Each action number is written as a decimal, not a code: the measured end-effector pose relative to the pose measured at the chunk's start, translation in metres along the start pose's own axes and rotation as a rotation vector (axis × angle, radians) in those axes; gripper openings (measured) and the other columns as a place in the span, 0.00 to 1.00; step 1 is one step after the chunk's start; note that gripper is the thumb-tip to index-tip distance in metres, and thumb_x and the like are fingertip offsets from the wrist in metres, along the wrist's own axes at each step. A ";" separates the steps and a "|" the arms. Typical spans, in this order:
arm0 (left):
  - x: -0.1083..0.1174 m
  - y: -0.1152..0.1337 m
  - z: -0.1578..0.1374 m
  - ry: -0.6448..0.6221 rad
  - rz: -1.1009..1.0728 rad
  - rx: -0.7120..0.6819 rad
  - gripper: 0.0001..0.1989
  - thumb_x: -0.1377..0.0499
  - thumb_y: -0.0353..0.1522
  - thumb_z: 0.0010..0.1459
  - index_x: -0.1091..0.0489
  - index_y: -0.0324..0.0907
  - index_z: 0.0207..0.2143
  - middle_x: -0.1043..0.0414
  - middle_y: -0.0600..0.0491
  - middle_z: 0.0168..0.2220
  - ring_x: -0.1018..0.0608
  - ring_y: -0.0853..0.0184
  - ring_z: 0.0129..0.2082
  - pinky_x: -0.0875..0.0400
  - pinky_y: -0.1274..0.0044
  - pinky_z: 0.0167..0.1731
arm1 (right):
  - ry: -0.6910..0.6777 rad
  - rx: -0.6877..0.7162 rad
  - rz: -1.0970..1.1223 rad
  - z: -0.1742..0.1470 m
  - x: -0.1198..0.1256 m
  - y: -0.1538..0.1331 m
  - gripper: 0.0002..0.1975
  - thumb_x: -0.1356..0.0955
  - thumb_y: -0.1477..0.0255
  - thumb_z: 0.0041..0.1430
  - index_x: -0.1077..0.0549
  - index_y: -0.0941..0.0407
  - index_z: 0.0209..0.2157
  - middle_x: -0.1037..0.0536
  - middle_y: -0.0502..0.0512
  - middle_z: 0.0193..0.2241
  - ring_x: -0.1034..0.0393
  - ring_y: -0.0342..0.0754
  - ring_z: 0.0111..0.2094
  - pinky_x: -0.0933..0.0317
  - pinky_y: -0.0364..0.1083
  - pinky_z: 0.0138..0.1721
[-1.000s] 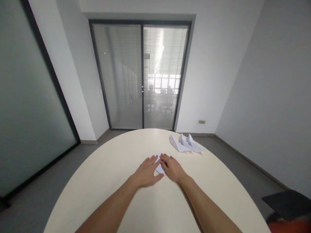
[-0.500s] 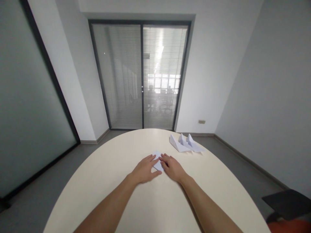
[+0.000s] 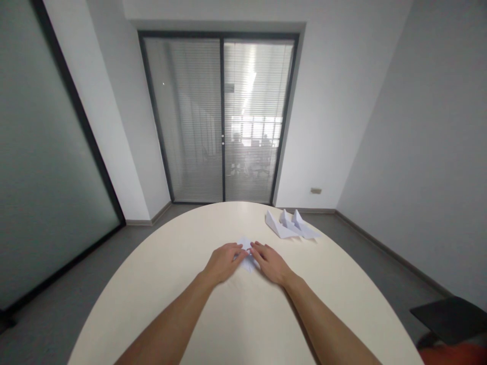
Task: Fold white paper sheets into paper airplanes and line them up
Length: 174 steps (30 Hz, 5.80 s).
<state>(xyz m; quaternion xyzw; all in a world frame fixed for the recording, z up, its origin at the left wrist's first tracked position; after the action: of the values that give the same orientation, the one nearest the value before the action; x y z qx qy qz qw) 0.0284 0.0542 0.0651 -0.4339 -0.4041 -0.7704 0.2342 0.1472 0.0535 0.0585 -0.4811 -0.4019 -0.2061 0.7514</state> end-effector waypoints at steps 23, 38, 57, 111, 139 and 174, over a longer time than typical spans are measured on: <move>0.003 -0.009 0.001 0.060 0.077 0.074 0.16 0.54 0.37 0.69 0.27 0.44 0.40 0.22 0.50 0.41 0.23 0.62 0.41 0.33 0.75 0.41 | 0.121 0.052 0.104 -0.004 0.013 -0.003 0.21 0.44 0.59 0.70 0.34 0.53 0.57 0.23 0.58 0.50 0.28 0.52 0.49 0.38 0.49 0.51; 0.004 -0.012 0.002 0.078 -0.014 0.092 0.13 0.51 0.36 0.67 0.28 0.46 0.46 0.22 0.52 0.43 0.22 0.62 0.43 0.31 0.75 0.43 | 0.139 0.026 0.099 -0.003 0.015 0.001 0.17 0.41 0.62 0.68 0.26 0.54 0.43 0.20 0.54 0.34 0.28 0.49 0.33 0.40 0.45 0.37; 0.000 -0.033 0.005 0.164 -0.183 0.128 0.13 0.49 0.32 0.65 0.29 0.45 0.49 0.22 0.51 0.42 0.22 0.64 0.41 0.31 0.76 0.40 | 0.170 0.020 -0.006 -0.001 0.015 0.006 0.16 0.42 0.66 0.69 0.26 0.56 0.40 0.21 0.56 0.36 0.30 0.50 0.40 0.41 0.46 0.43; -0.001 -0.007 -0.001 0.140 -0.018 -0.077 0.28 0.44 0.30 0.62 0.41 0.46 0.65 0.30 0.49 0.57 0.29 0.60 0.53 0.34 0.67 0.56 | 0.382 -0.177 0.024 -0.006 0.031 0.027 0.13 0.37 0.66 0.63 0.26 0.53 0.45 0.21 0.55 0.38 0.27 0.49 0.36 0.37 0.46 0.37; 0.039 0.004 -0.004 0.416 0.053 -0.037 0.07 0.44 0.30 0.65 0.26 0.44 0.40 0.23 0.52 0.38 0.27 0.61 0.42 0.35 0.69 0.45 | 0.440 0.032 0.138 -0.009 0.039 0.003 0.23 0.34 0.66 0.62 0.36 0.51 0.58 0.23 0.56 0.47 0.29 0.52 0.48 0.37 0.51 0.52; -0.007 -0.053 0.009 0.213 -0.205 0.183 0.20 0.48 0.20 0.58 0.21 0.41 0.44 0.23 0.49 0.51 0.23 0.64 0.53 0.33 0.71 0.58 | 0.229 0.125 0.042 -0.001 0.019 -0.003 0.19 0.35 0.83 0.47 0.24 0.55 0.40 0.20 0.54 0.38 0.28 0.50 0.42 0.38 0.49 0.48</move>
<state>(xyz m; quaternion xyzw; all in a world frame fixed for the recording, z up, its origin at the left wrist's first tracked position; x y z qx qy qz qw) -0.0012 0.0915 0.0391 -0.2831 -0.4875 -0.7919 0.2346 0.1566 0.0524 0.0749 -0.4149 -0.3155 -0.2186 0.8249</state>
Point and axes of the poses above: each hand's wrist, its own z-axis towards the middle knuckle, its own x-axis out of the back of the hand, y = z × x, the point moved 10 cm from there along z, towards the middle knuckle
